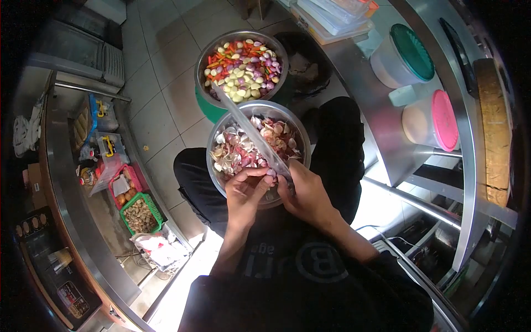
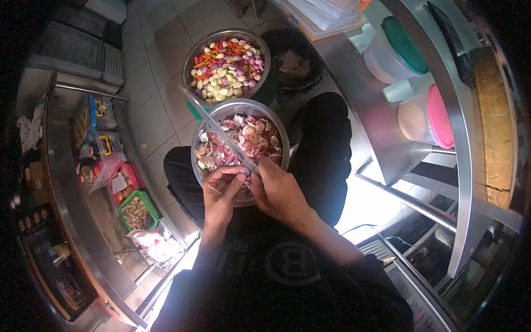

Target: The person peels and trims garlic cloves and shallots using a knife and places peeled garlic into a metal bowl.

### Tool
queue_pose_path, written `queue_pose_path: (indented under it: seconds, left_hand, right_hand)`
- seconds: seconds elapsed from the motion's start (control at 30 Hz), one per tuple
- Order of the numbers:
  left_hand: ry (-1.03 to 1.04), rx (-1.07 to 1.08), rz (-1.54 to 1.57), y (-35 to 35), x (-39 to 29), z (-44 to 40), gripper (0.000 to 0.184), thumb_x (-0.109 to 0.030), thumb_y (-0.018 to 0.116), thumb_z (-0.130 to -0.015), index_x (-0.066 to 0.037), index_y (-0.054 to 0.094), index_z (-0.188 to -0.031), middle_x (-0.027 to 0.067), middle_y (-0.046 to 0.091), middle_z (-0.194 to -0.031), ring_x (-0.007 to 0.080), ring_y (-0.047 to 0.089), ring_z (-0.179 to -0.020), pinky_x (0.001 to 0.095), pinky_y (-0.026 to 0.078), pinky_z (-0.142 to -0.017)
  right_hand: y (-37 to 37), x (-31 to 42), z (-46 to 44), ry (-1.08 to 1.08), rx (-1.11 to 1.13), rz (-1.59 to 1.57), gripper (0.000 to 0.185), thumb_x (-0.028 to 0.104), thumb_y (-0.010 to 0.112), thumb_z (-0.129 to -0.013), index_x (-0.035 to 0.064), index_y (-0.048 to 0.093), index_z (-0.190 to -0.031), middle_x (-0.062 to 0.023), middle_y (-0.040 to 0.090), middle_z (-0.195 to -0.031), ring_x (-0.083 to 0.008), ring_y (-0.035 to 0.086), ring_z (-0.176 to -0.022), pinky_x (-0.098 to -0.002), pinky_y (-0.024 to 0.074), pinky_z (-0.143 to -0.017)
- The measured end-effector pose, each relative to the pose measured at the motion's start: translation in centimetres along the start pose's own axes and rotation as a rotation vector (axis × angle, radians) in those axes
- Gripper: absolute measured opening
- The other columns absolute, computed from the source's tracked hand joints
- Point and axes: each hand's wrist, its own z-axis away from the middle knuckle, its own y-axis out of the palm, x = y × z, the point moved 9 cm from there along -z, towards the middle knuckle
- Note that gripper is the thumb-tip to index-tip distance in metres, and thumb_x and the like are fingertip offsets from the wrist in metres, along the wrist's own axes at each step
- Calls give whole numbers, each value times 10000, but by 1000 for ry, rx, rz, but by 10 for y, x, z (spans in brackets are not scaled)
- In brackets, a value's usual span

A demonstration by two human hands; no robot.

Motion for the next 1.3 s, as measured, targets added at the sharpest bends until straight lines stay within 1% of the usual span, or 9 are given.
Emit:
queue_pose_path:
  seconds: [0.23,0.4,0.47,0.5,0.57,0.77,1.03,1.2,1.3]
  left_hand:
    - [-21,-18,46,1,2,-2,217,62,771,-982,44,735,-1196,112,773,-1158,172,738,-1036,314,583,-962]
    - [-21,-51,-139,-2,-7,1,222,62,759,-990,52,727,-1210,111,766,-1176,170,724,-1095,317,578,-985]
    - [7,-16,-122,-2,-7,-1,224,58,759,-992,51,727,-1213,109,767,-1172,169,725,-1095,316,578,-985]
    - [34,20,-104,1,-9,-2,226,54,760,-993,50,727,-1217,106,767,-1169,168,727,-1094,315,578,-986]
    - [6,28,-82,3,-9,-2,223,50,750,-1001,50,727,-1223,108,768,-1167,168,729,-1091,315,579,-986]
    - [-58,-2,47,2,-7,-3,229,39,688,-1046,52,711,-1274,120,767,-1166,180,740,-1080,321,596,-970]
    - [-101,-60,231,-3,-1,-3,231,45,664,-1057,49,681,-1287,121,737,-1187,192,748,-1041,333,631,-937]
    - [34,-39,-24,-1,-8,-1,216,69,709,-1017,33,689,-1229,109,730,-1188,185,707,-1112,328,578,-993]
    - [9,-46,-105,2,-8,1,244,78,719,-1003,35,685,-1241,104,730,-1179,181,690,-1124,325,556,-1009]
  right_hand:
    - [-9,7,-3,-19,-78,-58,273,43,693,-965,-14,520,-1168,-261,624,-978,-532,658,-911,-578,530,-723]
    - [-4,8,-3,-27,-70,-48,269,54,684,-978,-15,518,-1178,-267,623,-983,-539,657,-906,-583,531,-721]
    - [-1,3,-2,-23,-64,2,281,33,730,-950,-19,553,-1162,-239,612,-878,-498,677,-817,-483,544,-677]
    - [-1,2,-1,-23,-64,2,281,33,730,-950,-19,553,-1162,-239,612,-878,-498,677,-817,-483,544,-677]
    - [2,-4,0,42,-41,5,250,56,680,-982,-7,523,-1166,-270,622,-947,-539,663,-867,-589,527,-690]
    - [-10,-12,0,78,-206,25,205,74,712,-975,-13,564,-1088,-284,638,-920,-540,669,-865,-559,547,-713]
    - [-15,6,-4,19,-147,-69,209,87,719,-971,-12,588,-1100,-260,652,-986,-516,685,-922,-530,560,-730]
    - [-1,5,-2,6,-54,-22,258,80,703,-965,-13,565,-1162,-248,642,-1063,-512,677,-943,-547,563,-728]
    - [5,-2,0,31,-21,21,283,63,685,-963,-12,542,-1195,-249,627,-1073,-512,673,-925,-566,566,-729]
